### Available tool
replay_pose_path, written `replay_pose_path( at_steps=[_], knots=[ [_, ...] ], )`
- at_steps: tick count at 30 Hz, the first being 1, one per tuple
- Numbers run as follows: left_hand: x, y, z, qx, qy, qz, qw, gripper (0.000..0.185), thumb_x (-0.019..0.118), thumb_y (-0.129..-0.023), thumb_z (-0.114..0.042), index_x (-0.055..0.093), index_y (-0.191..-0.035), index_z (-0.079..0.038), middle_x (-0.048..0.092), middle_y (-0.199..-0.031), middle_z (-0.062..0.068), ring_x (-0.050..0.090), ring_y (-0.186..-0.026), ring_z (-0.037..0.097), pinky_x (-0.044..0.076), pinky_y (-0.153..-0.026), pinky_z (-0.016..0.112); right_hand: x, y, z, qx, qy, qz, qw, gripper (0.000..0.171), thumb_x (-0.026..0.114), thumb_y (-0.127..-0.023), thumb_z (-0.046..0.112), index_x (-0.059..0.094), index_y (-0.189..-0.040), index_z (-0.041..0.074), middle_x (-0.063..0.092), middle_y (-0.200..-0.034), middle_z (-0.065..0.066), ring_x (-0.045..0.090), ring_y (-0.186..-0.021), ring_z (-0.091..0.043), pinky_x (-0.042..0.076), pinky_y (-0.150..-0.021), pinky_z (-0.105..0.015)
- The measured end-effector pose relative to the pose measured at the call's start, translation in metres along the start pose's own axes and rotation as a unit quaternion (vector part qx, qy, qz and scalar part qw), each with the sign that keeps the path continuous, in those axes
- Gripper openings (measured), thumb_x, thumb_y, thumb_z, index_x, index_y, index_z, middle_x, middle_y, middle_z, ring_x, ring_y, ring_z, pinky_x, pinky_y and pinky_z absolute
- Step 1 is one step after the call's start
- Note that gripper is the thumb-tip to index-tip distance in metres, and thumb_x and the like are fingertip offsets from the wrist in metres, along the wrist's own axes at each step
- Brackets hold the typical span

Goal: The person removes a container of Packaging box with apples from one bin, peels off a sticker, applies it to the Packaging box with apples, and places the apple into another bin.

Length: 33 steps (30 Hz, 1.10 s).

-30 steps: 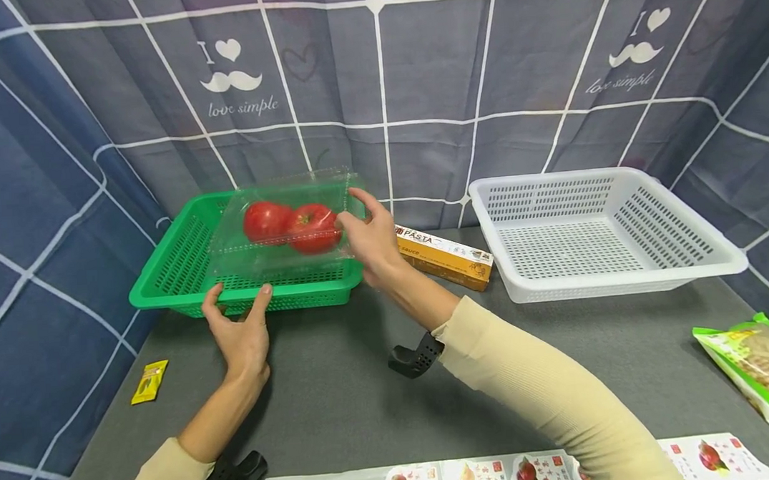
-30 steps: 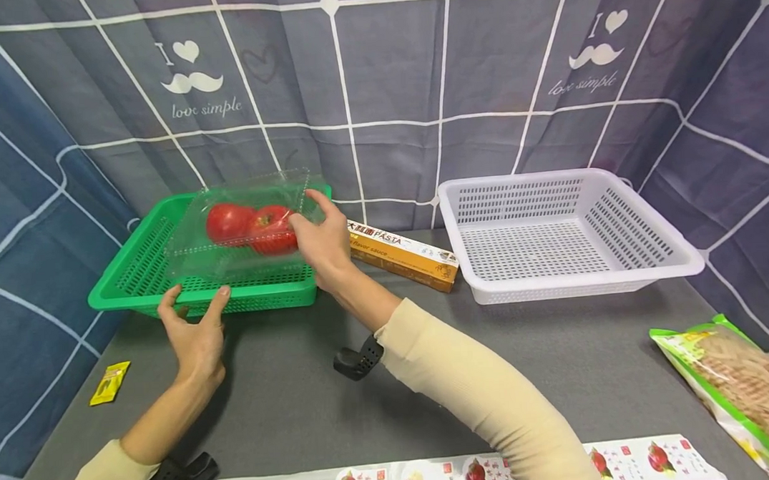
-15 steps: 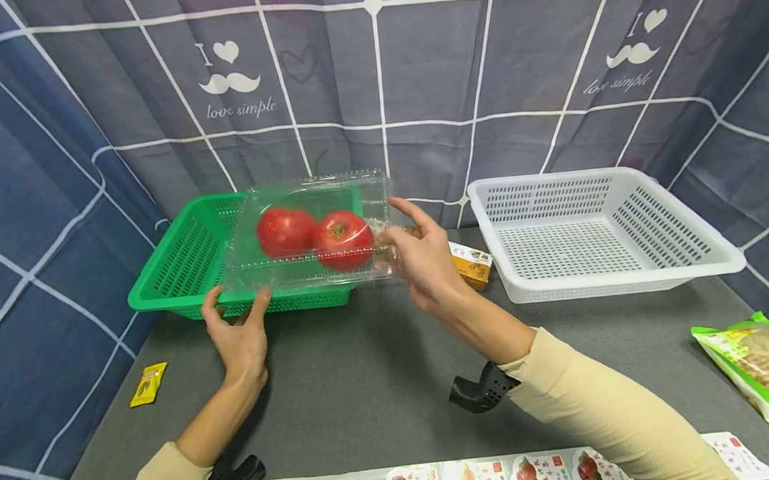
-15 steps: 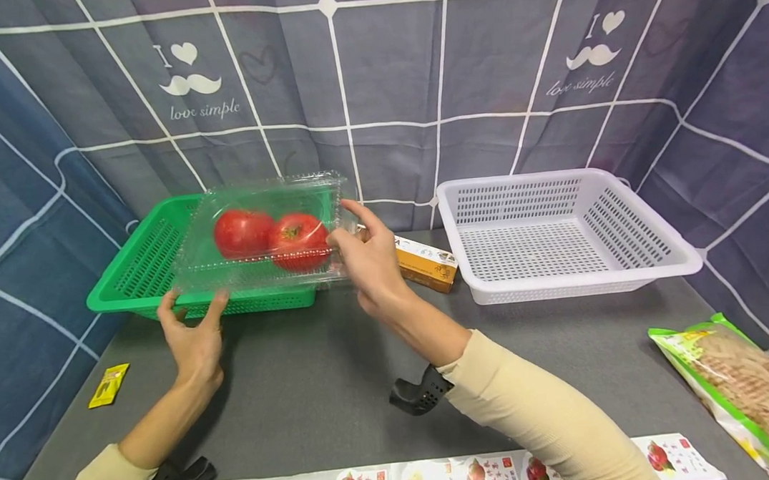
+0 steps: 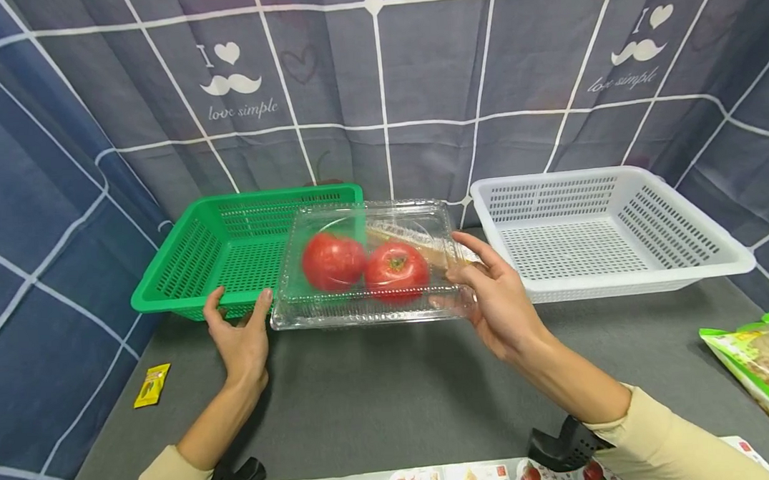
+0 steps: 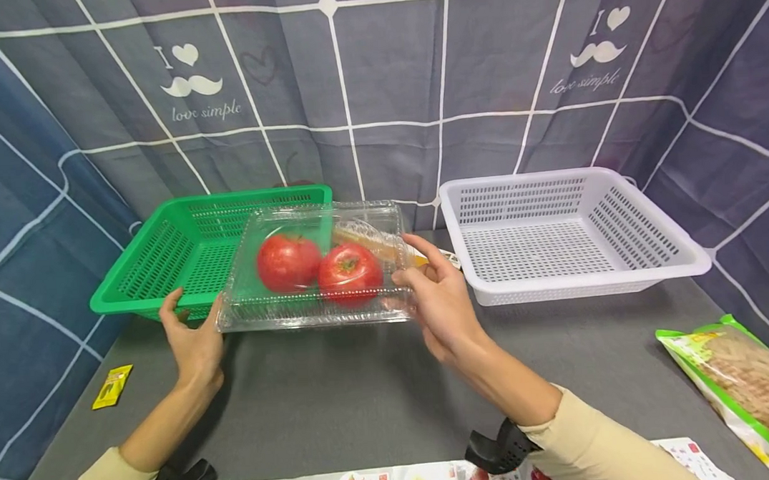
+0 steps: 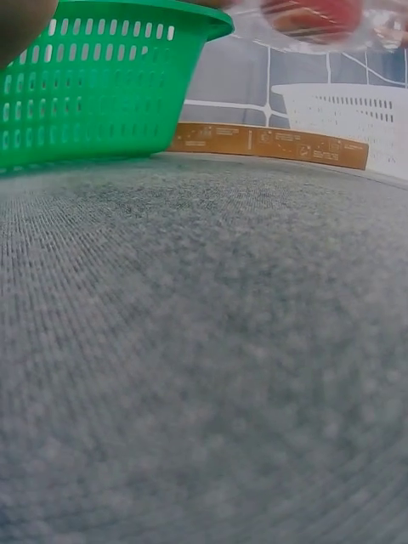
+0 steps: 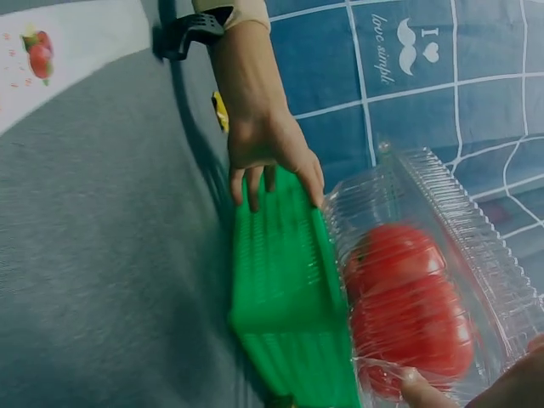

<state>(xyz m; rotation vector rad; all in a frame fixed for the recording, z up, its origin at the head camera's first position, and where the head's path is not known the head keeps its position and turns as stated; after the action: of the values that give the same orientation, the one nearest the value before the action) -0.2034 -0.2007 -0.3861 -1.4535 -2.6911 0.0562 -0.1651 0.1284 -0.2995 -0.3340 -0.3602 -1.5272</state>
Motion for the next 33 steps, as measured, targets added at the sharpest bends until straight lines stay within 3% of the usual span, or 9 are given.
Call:
replay_pose_path(
  at_steps=[2,6,16,24,33],
  knots=[
    [0.000,0.000,0.000,-0.001,0.000,0.000,1.0000,0.075,0.076,-0.088,-0.033,0.032,-0.148,-0.023,0.021,-0.138,0.004,0.047,-0.109,0.025,0.039,-0.086,0.032,-0.008,0.007,0.003,0.002,-0.008,0.007,1.000,0.061,0.043,-0.092,-0.011,0.037,-0.149,0.011,0.050,-0.099,-0.006,0.054,-0.091,-0.011,0.053,-0.087,-0.045],
    [-0.001,0.002,0.000,-0.004,-0.007,-0.002,1.0000,0.075,0.076,-0.087,-0.035,0.033,-0.147,-0.025,0.021,-0.141,0.005,0.047,-0.111,0.027,0.040,-0.086,0.032,-0.023,0.023,0.009,-0.001,-0.010,0.016,1.000,0.059,0.043,-0.093,-0.010,0.039,-0.147,0.011,0.051,-0.104,-0.006,0.054,-0.094,-0.011,0.052,-0.089,-0.046],
    [-0.001,0.002,0.000,-0.008,-0.007,0.011,0.9999,0.074,0.075,-0.088,-0.035,0.031,-0.147,-0.030,0.019,-0.142,0.004,0.046,-0.111,0.026,0.039,-0.087,0.032,-0.063,0.053,0.002,0.002,-0.022,0.042,0.999,0.057,0.046,-0.098,-0.007,0.031,-0.151,0.011,0.052,-0.087,0.001,0.054,-0.086,-0.009,0.049,-0.092,-0.050],
    [0.000,0.002,0.000,-0.009,-0.011,0.013,0.9998,0.074,0.075,-0.088,-0.035,0.032,-0.147,-0.028,0.022,-0.138,0.004,0.046,-0.112,0.026,0.039,-0.087,0.034,-0.086,0.061,-0.013,0.007,-0.003,0.048,0.999,0.058,0.046,-0.098,-0.008,0.031,-0.150,0.012,0.053,-0.090,0.000,0.055,-0.092,-0.010,0.049,-0.091,-0.051],
    [-0.001,0.002,0.000,-0.007,-0.013,0.015,0.9998,0.075,0.075,-0.088,-0.036,0.030,-0.148,-0.027,0.021,-0.137,0.003,0.046,-0.115,0.029,0.039,-0.088,0.034,-0.095,0.058,-0.024,0.019,-0.004,0.043,0.999,0.058,0.049,-0.097,-0.009,0.031,-0.148,0.011,0.055,-0.092,-0.002,0.058,-0.092,-0.010,0.051,-0.090,-0.048]
  ],
)
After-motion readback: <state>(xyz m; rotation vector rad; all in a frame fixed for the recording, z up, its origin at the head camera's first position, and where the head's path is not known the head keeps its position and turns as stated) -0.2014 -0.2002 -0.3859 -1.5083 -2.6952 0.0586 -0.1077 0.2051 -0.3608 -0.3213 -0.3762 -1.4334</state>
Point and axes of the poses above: each hand's wrist, its own y-axis away from the middle knuckle, its own x-axis out of the palm, z = x × y, the point moved 3 cm from there along -y, towards the middle knuckle
